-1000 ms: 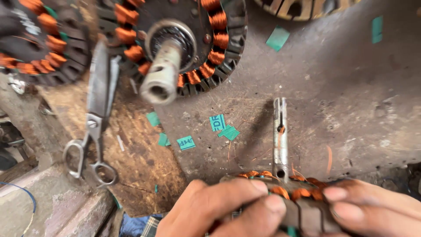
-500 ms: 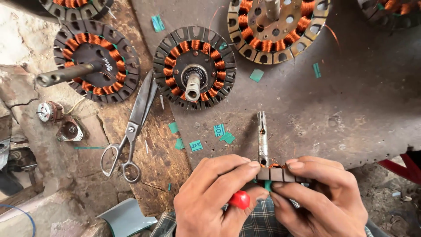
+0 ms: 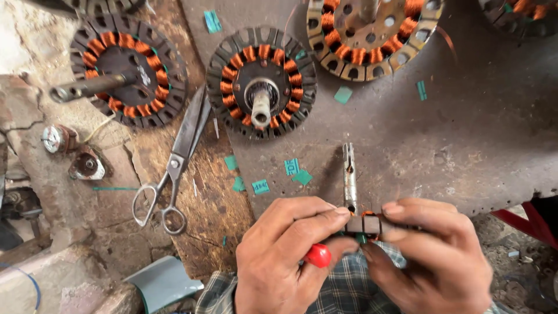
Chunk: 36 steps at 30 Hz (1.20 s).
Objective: Repairing fan motor stators by cutting and inserting green insulation paper into the slots.
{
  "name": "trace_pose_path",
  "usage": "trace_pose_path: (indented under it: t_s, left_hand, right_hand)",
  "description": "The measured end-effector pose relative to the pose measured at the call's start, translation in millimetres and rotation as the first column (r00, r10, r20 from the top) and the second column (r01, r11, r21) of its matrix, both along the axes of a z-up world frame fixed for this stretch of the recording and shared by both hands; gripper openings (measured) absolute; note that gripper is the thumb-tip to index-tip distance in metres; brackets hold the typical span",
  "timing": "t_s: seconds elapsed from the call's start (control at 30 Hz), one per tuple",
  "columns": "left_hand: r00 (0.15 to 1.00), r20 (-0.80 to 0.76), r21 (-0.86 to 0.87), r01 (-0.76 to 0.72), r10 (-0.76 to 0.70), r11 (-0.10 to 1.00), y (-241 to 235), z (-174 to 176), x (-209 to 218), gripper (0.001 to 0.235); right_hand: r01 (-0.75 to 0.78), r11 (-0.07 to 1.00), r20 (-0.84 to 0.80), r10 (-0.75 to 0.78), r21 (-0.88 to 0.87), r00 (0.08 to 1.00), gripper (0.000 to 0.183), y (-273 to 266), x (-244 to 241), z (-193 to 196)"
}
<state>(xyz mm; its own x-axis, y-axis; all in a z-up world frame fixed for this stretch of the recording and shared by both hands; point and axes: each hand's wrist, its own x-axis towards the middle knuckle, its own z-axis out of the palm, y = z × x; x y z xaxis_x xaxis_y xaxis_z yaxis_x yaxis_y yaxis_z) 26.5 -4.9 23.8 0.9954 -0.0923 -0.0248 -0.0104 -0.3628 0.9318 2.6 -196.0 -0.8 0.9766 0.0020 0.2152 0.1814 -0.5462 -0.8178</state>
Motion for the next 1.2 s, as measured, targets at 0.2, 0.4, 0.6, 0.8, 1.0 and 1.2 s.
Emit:
trace_pose_path:
  t_s: [0.2,0.4,0.6,0.8,1.0,1.2]
  left_hand:
    - [0.999,-0.027,-0.026,0.027,-0.028,0.999,-2,-2,4,0.036]
    - [1.000,-0.012,-0.037,-0.001,0.001,0.999,-4,-9,2,0.031]
    - [0.998,0.041,0.024,-0.051,0.050,0.998,-8,2,0,0.031]
    - [0.967,0.253,0.172,-0.029,-0.016,0.985,-6,-22,-30,0.037]
    - [0.868,0.459,0.448,-0.043,-0.188,0.893,-6,-7,-23,0.038]
    - [0.976,0.213,0.131,0.022,-0.049,0.991,7,13,-24,0.033]
  right_hand:
    - [-0.135,0.967,-0.178,0.175,0.216,0.968,0.041,-3,31,18]
    - [-0.097,0.958,-0.221,0.160,0.269,0.962,0.032,3,28,16]
    - [-0.097,0.966,-0.340,0.178,0.241,0.923,0.030,-10,32,19]
    - [-0.321,0.883,-0.353,0.437,0.341,0.827,0.035,-29,39,10]
    - [-0.330,0.893,-0.326,0.424,0.306,0.845,0.035,-24,33,2]
    - [-0.133,0.829,-0.105,0.223,0.543,0.969,0.042,-7,2,-34]
